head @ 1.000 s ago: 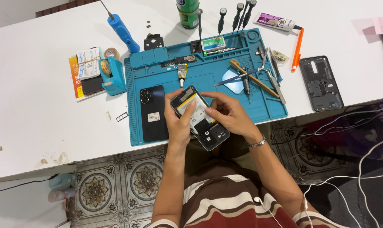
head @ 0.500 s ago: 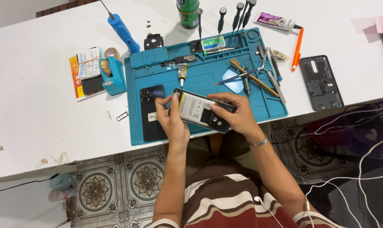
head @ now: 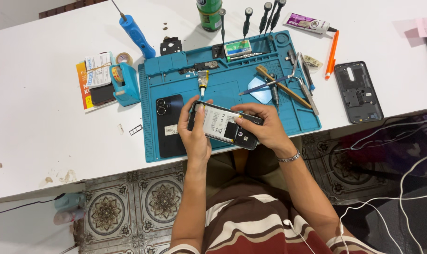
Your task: The person holds a disassembled smartphone and uses a blue plastic spudger to pry and separate internal components from the frame. They rotate the device to access different edges and continue prying along the perimeter of the battery and motherboard area.
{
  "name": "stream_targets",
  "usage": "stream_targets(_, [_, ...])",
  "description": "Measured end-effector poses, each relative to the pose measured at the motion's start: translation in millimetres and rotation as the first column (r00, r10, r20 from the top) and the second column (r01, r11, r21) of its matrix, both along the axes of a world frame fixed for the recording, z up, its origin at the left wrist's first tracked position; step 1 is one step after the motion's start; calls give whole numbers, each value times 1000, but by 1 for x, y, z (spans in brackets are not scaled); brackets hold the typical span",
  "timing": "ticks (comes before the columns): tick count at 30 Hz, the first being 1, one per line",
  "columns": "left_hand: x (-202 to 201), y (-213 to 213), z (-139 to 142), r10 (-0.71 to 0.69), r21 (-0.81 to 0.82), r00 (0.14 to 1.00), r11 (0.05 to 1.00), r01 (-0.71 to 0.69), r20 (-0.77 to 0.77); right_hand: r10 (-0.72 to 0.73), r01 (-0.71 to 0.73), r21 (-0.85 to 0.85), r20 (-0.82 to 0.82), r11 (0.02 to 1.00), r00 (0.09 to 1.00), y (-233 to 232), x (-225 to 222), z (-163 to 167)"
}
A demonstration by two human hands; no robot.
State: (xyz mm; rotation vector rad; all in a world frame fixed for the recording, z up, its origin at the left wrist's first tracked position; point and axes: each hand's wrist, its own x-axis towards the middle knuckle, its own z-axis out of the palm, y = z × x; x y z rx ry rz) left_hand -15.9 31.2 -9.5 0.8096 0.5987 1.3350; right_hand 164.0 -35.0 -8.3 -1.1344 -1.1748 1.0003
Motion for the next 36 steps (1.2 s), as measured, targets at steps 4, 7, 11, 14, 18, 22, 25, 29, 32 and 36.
stream_targets(4, [0,0,-2,33,-14,999,999,-33,-15,-15,16,-21,29,1000,999,-1,0,-1])
stream_targets(7, [1,0,-3,53,-27,999,998,-53,5,-21,22,-18,58,1000,998,-1,-2,0])
stream_targets(11, [0,1,-4,62,-4,998,998,-62,4,-33,37,-42,84,998,996,-2,-3,3])
stream_targets(14, [2,0,-6,93,12,996,996,-93,1,-16,18,-26,86,999,996,-3,-4,5])
stream_targets(18, [2,1,-7,120,13,993,993,-120,11,23,-24,13,79,1000,997,-2,-5,7])
stream_targets(22, [0,1,-6,118,-25,993,993,-119,-17,26,-24,-28,93,999,995,-4,-5,6])
stream_targets(25, [0,2,-5,98,-36,995,995,-98,-6,26,-28,19,105,999,994,-3,-4,5])
stream_targets(29, [-3,3,-5,33,-2,999,999,-33,14,19,-19,-5,82,1000,996,-2,-3,3])
stream_targets(32, [-3,3,-4,-12,-5,1000,1000,12,1,5,-3,-32,52,999,999,-2,-2,2])
stream_targets(36, [-2,4,-1,-18,-4,1000,1000,18,-13,0,0,1,9,1000,1000,-1,-3,1])
